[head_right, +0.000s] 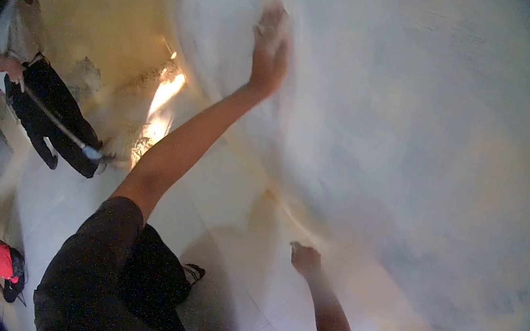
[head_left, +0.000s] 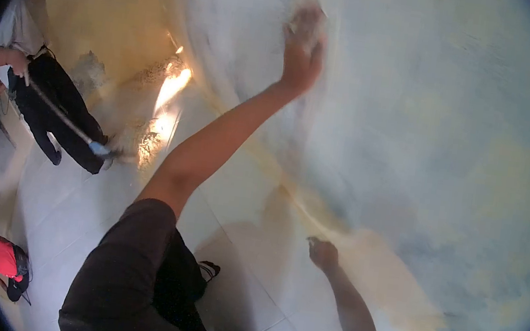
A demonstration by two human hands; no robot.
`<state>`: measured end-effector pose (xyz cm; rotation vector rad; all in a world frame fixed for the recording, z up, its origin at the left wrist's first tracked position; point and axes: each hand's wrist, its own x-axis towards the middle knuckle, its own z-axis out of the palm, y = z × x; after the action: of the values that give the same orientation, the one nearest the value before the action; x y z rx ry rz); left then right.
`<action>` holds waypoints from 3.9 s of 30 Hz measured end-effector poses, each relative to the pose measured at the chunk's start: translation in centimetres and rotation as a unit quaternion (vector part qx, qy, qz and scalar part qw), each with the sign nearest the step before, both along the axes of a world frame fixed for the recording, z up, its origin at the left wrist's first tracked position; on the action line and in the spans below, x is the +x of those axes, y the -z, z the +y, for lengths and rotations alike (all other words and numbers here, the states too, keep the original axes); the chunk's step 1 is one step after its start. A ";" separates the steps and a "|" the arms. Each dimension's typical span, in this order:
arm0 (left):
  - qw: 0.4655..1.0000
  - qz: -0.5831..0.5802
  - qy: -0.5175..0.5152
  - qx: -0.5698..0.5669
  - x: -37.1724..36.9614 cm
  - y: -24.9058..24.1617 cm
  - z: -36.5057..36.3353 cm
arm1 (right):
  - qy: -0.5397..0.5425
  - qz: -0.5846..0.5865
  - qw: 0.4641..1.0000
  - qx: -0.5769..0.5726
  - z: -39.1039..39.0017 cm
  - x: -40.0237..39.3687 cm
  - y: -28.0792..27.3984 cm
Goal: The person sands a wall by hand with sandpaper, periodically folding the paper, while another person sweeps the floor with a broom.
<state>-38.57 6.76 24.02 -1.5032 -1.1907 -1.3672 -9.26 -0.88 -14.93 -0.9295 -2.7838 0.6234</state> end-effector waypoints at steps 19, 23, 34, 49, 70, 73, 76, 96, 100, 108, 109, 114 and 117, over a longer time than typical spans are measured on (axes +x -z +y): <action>0.991 -0.016 0.027 -0.133 -6.6 -8.0 1.7 | -0.037 0.058 0.997 0.018 -2.8 -7.7 0.1; 0.968 0.230 0.039 -0.093 -4.9 4.6 -0.2 | -0.080 -0.032 0.996 -0.038 -5.0 -8.7 -1.6; 0.997 0.073 0.011 -0.030 -3.9 1.1 -3.3 | -0.119 -0.016 0.992 -0.045 -12.1 -2.9 6.5; 0.947 0.306 -0.094 -0.030 -0.6 12.6 -0.9 | -0.251 -0.106 0.961 0.055 -5.0 -4.9 11.1; 0.955 0.291 -0.007 -0.057 15.7 21.6 -7.5 | -0.140 -0.117 0.983 0.025 -12.1 3.4 7.4; 0.955 0.281 -0.007 -0.097 17.5 19.2 -10.9 | -0.209 -0.149 0.965 0.059 -13.2 9.1 2.2; 0.996 0.047 0.069 0.032 10.0 8.6 -5.8 | -0.185 -0.156 0.970 0.017 -9.7 3.0 2.0; 0.970 0.240 0.033 -0.019 -2.3 5.1 -1.1 | -0.212 -0.241 0.946 -0.043 -5.7 1.4 6.7; 0.910 0.370 0.034 -0.183 -3.0 12.4 -3.6 | -0.179 -0.236 0.955 -0.006 -3.2 -1.8 3.8; 0.994 0.087 0.032 0.060 1.4 0.8 -0.2 | -0.152 -0.201 0.967 0.033 -1.2 0.1 3.0; 0.992 0.108 0.038 0.046 2.0 3.6 -0.4 | -0.150 -0.211 0.966 0.020 -1.5 0.2 2.3; 0.946 0.263 0.086 -0.170 0.2 19.7 -3.7 | -0.168 -0.202 0.965 0.014 -3.5 1.5 3.1; 0.958 0.252 0.079 -0.114 -2.3 17.2 -2.9 | -0.156 -0.210 0.965 -0.010 -4.2 2.3 4.2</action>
<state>-40.92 3.87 6.82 -1.9976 -0.9358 -0.8756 -7.01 -5.06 -19.12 -0.6951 -3.3522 0.5453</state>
